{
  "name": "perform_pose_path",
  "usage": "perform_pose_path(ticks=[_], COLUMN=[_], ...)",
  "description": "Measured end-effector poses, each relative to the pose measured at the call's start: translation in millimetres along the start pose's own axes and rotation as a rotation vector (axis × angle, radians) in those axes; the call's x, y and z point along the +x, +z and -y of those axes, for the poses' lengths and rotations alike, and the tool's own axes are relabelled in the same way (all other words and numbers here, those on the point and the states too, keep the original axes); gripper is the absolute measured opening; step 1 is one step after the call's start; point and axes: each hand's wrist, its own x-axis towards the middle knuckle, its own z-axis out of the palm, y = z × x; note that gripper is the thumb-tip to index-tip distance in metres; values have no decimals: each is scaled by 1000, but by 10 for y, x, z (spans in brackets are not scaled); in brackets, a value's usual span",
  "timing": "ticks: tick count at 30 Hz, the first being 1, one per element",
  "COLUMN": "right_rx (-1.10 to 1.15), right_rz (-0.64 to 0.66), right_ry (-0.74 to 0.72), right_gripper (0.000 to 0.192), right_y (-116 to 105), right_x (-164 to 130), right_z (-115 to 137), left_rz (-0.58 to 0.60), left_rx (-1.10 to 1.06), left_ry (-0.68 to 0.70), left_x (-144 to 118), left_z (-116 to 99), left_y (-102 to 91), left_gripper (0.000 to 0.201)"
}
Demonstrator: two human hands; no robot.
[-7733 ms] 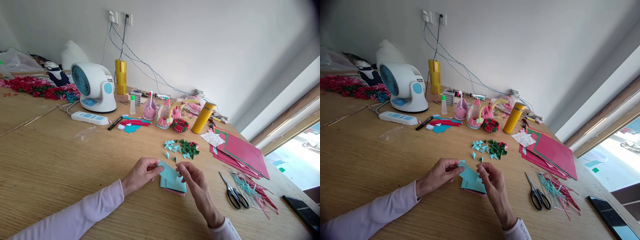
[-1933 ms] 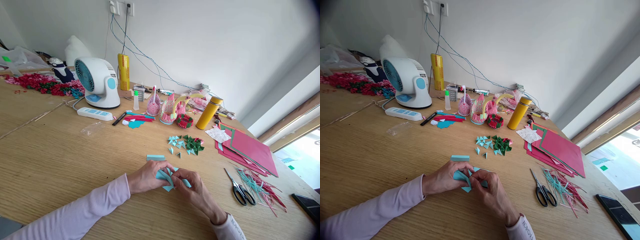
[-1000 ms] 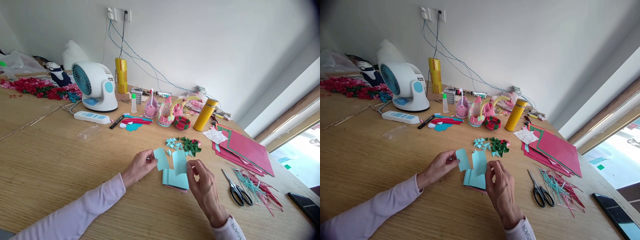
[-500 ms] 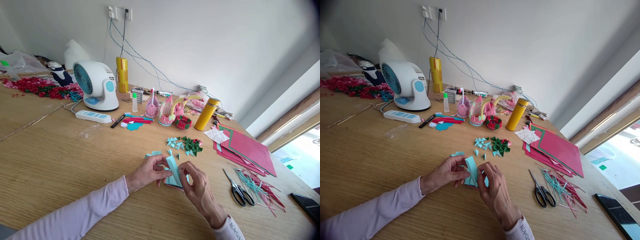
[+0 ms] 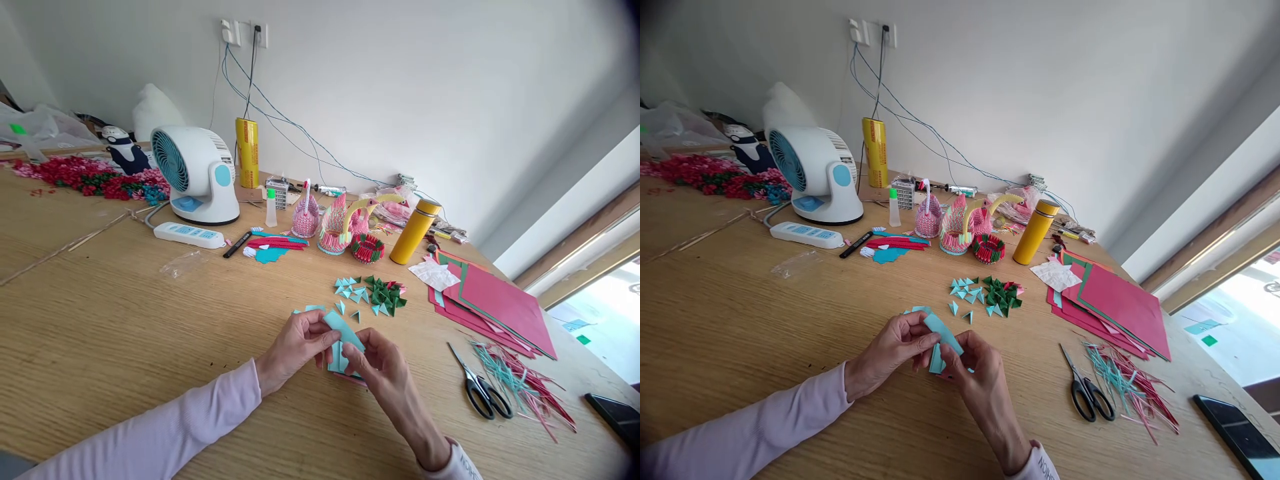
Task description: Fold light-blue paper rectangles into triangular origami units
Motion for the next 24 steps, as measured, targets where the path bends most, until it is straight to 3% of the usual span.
perform_pose_path(ticks=[6,13,20,24], right_rx=[192,161,248,276], right_rz=[-90,-82,-81,-144], right_ry=[59,-8,74,71], right_gripper=[39,30,35,35], right_y=[-22,-78,33,-40], right_x=[59,77,99,119], right_z=[-89,-110,-136,-116], left_rz=[0,109,95,119], left_rx=[31,358,250,260], left_ry=[-26,-43,4,-8], left_x=[-6,-4,-18,-38], left_z=[40,-69,-27,8], left_y=[-21,-67,53,54], left_gripper=[32,36,41,40])
